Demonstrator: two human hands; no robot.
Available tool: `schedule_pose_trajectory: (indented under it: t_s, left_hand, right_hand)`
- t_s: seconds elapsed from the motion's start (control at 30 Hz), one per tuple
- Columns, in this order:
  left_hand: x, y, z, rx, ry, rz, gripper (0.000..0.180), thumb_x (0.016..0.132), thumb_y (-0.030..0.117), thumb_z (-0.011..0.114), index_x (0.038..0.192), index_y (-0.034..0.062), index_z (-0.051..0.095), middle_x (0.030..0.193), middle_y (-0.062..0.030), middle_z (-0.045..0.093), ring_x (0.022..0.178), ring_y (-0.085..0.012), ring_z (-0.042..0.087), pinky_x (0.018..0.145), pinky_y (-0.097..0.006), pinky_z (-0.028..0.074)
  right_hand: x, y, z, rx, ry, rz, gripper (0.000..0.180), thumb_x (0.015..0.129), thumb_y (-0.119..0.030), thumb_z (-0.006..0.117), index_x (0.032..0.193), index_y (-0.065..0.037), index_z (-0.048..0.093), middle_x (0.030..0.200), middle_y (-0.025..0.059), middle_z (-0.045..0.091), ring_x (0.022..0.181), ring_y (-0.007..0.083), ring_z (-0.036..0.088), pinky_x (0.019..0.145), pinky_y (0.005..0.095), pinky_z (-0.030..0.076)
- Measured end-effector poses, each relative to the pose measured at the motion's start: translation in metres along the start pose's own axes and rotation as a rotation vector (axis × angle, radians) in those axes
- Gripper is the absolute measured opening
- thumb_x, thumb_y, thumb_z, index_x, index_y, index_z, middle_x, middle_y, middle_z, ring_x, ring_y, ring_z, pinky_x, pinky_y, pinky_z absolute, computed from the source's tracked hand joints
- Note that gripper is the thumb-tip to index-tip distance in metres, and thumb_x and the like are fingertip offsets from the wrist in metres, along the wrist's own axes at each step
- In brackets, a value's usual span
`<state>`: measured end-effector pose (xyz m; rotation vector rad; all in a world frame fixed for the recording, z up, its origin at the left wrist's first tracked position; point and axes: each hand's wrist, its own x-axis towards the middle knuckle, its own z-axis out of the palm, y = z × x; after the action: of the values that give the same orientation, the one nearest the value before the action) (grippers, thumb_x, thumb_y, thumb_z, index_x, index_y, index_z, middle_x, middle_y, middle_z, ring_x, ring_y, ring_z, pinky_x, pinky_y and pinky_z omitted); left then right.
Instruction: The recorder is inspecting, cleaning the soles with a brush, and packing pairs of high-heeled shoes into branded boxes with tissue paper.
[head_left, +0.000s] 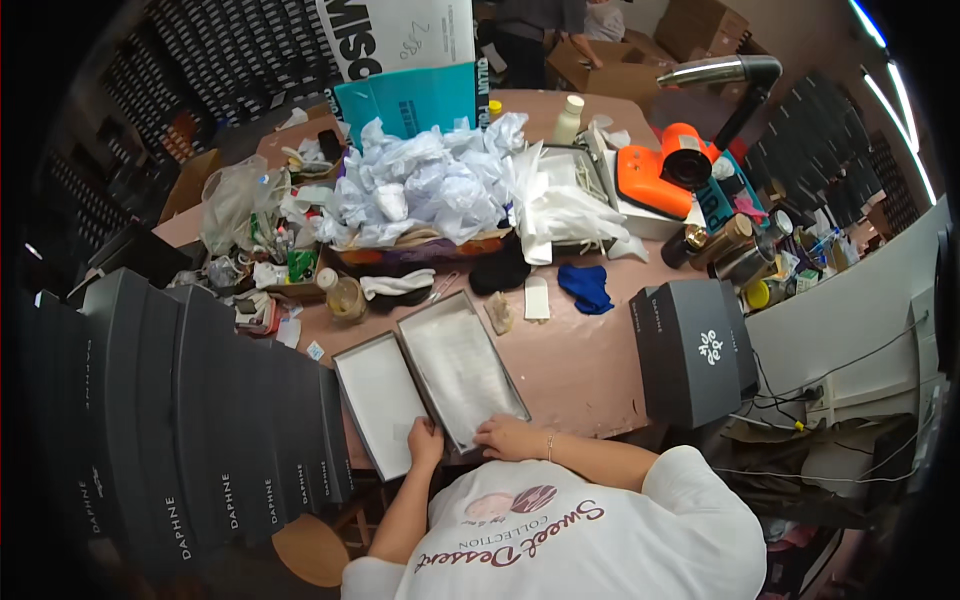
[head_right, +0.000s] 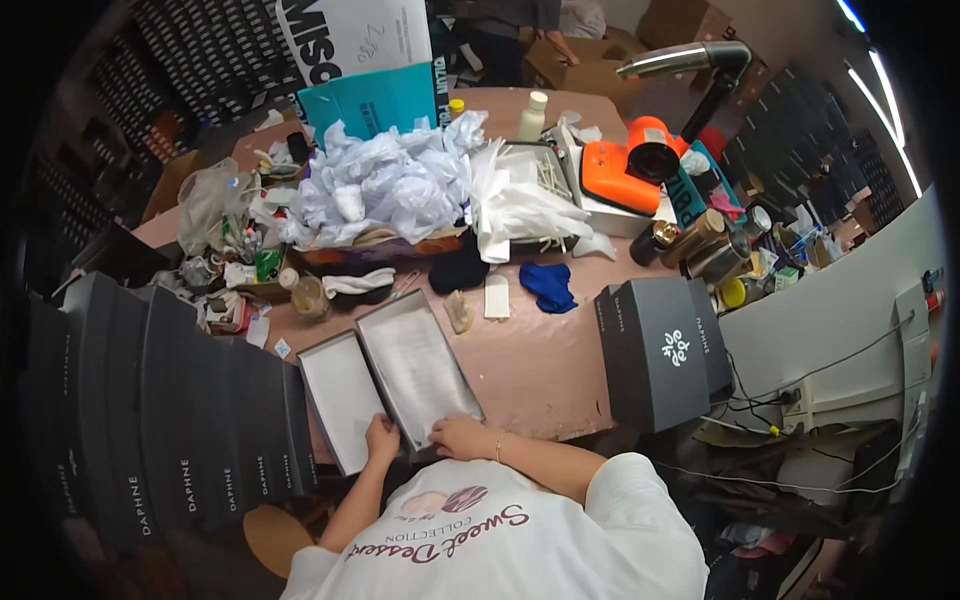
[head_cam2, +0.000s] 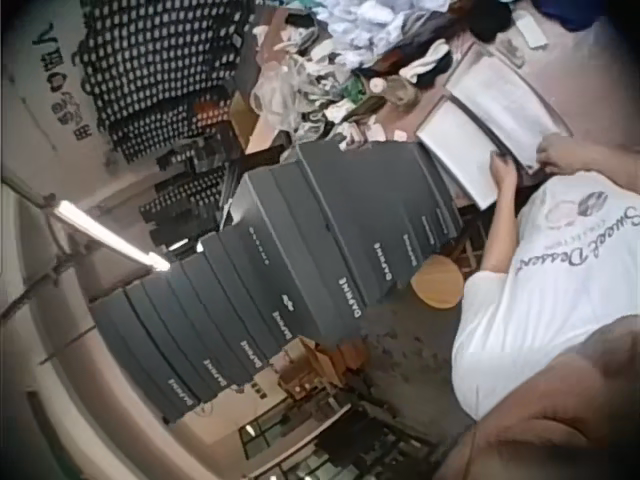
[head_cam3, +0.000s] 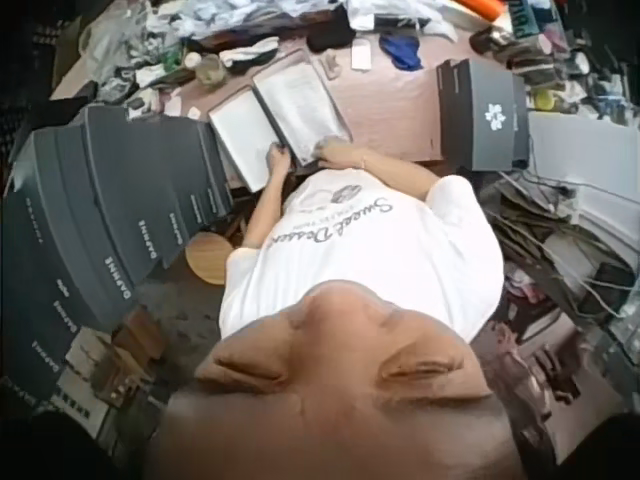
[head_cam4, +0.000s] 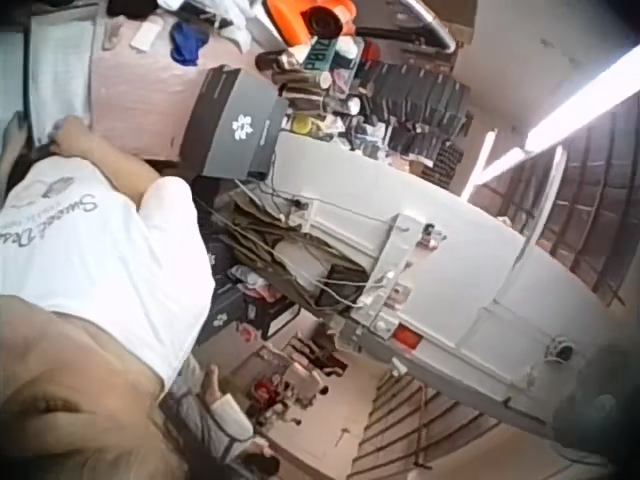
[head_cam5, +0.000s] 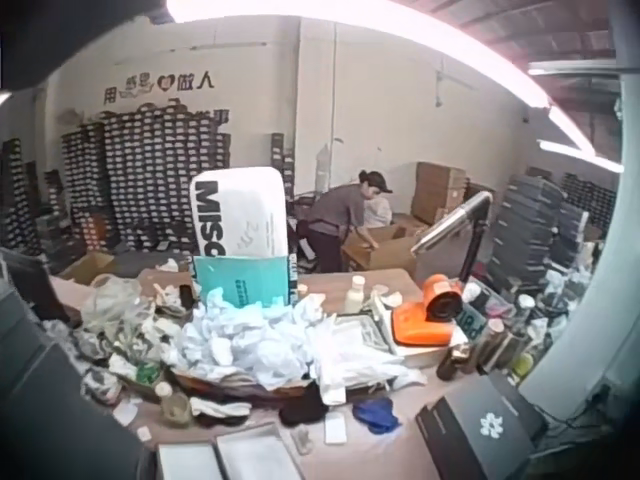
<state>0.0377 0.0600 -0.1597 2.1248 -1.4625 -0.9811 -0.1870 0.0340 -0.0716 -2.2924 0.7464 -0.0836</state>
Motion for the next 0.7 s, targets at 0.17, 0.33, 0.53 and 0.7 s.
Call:
schedule_pose_trajectory:
  t_s: [0.17,0.33,0.53,0.7]
  left_hand:
    - [-0.024,0.028,-0.049,-0.007,0.212,0.171,0.024,0.086,0.017,0.055,0.084,-0.0049,0.047,0.075,-0.0292,0.054,0.072,-0.0481,0.052,0.065,-0.047,0.043]
    - [-0.116,0.109,-0.137,-0.775,0.013,0.128,0.020,0.093,0.013,0.054,0.107,-0.0009,0.054,0.087,-0.0011,0.059,0.076,-0.0064,0.054,0.068,-0.021,0.045]
    - [-0.085,0.110,-0.050,-0.184,0.019,0.403,0.049,0.092,0.022,0.055,0.130,-0.0048,0.039,0.136,-0.0172,0.036,0.124,-0.0263,0.038,0.101,-0.037,0.033]
    - [-0.025,0.085,-0.034,-0.716,-0.107,0.026,0.040,0.093,0.018,0.052,0.124,-0.0054,0.042,0.111,-0.0151,0.056,0.097,-0.0215,0.056,0.084,-0.032,0.045]
  right_hand:
    - [-0.018,-0.016,0.004,0.219,-0.042,0.046,0.031,0.085,-0.027,0.059,0.104,-0.003,0.060,0.101,0.0158,0.061,0.100,0.0351,0.055,0.084,0.0434,0.045]
    - [-0.053,-0.014,-0.057,0.452,0.614,0.185,0.054,0.087,-0.038,0.058,0.125,-0.001,0.049,0.116,0.0200,0.057,0.110,0.0328,0.054,0.092,0.0366,0.042]
    - [-0.032,0.048,-0.065,0.929,0.588,0.529,0.063,0.086,-0.046,0.056,0.127,0.001,0.046,0.111,0.0226,0.060,0.098,0.0282,0.062,0.085,0.0363,0.047]
    - [0.030,0.055,-0.031,0.418,0.624,0.703,0.074,0.077,-0.061,0.057,0.104,0.008,0.061,0.105,0.0315,0.058,0.096,0.0413,0.059,0.086,0.0432,0.046]
